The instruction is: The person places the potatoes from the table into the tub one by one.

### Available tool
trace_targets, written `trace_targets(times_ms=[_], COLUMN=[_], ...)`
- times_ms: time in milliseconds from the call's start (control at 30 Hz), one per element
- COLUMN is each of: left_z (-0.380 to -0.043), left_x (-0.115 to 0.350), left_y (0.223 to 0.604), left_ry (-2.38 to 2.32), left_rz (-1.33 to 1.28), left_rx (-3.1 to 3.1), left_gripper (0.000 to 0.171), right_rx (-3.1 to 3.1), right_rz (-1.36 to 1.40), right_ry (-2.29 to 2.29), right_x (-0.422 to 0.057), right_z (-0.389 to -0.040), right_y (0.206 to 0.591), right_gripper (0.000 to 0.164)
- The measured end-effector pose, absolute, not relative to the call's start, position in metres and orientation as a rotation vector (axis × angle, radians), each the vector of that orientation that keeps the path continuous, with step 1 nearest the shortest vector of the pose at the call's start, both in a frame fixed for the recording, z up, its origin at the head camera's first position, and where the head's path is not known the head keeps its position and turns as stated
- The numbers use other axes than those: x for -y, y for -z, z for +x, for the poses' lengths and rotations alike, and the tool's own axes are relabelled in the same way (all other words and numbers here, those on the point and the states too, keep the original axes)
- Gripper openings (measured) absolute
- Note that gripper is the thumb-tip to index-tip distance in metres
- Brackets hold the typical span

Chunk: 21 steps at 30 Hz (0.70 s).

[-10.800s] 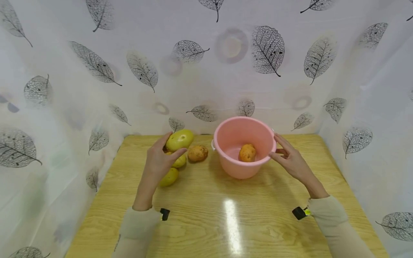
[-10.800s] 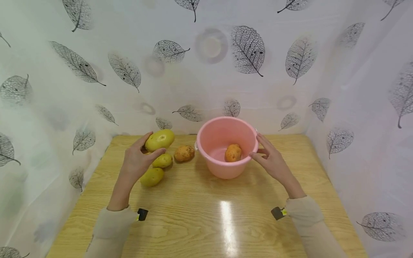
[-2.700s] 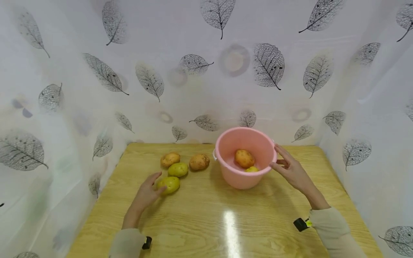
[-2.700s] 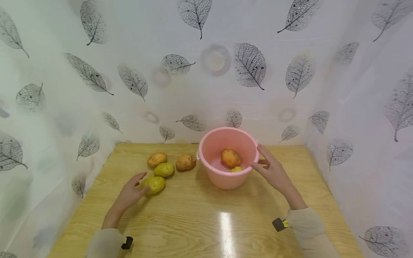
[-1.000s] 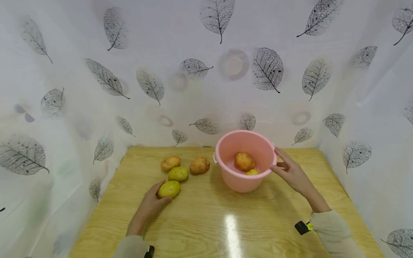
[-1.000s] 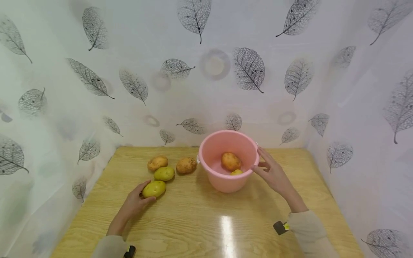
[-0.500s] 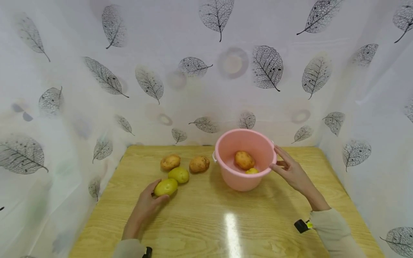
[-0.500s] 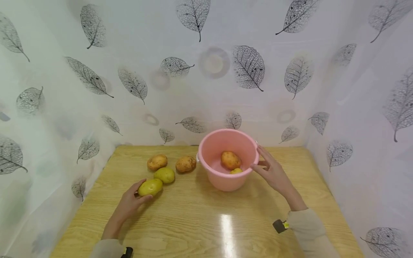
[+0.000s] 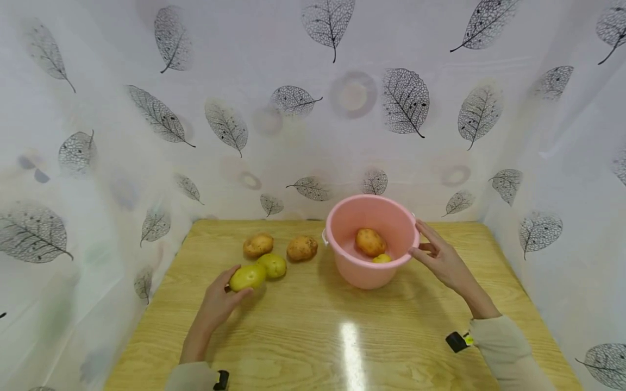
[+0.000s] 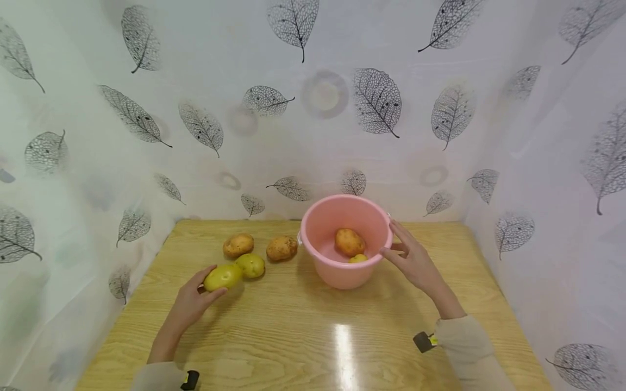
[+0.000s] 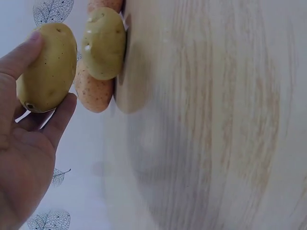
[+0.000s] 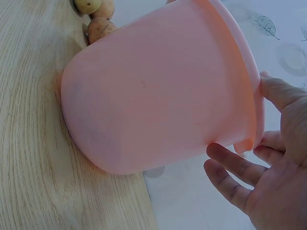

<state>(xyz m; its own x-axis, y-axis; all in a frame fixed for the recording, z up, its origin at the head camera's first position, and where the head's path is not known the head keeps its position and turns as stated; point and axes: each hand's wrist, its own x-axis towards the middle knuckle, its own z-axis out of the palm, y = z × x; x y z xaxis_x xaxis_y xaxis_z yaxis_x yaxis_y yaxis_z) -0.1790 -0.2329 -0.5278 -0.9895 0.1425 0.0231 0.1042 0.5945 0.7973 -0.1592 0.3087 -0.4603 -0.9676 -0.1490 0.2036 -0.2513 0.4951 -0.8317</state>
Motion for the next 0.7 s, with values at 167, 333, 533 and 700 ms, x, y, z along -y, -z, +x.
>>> trace_targets(times_ms=[167, 333, 533, 700], left_z=[-0.179, -0.178, -0.179, -0.181], left_x=[0.232, 0.232, 0.229, 0.225], left_y=[0.522, 0.517, 0.512, 0.504], left_ry=[-1.380, -1.387, -1.399, -1.416], left_rz=[0.215, 0.213, 0.212, 0.224], left_rx=[-2.783, -2.793, -2.826, -2.835], left_gripper=[0.078, 0.077, 0.076, 0.075], right_rx=[2.619, 2.609, 2.613, 2.636], right_rz=[0.351, 0.359, 0.359, 0.340], right_ry=[-1.493, -1.506, -1.502, -1.478], right_x=[-0.310, -0.310, -0.309, -0.309], right_z=[-0.160, -0.160, -0.159, -0.159], right_y=[0.462, 0.462, 0.460, 0.458], right_gripper=[0.072, 0.072, 0.072, 0.073])
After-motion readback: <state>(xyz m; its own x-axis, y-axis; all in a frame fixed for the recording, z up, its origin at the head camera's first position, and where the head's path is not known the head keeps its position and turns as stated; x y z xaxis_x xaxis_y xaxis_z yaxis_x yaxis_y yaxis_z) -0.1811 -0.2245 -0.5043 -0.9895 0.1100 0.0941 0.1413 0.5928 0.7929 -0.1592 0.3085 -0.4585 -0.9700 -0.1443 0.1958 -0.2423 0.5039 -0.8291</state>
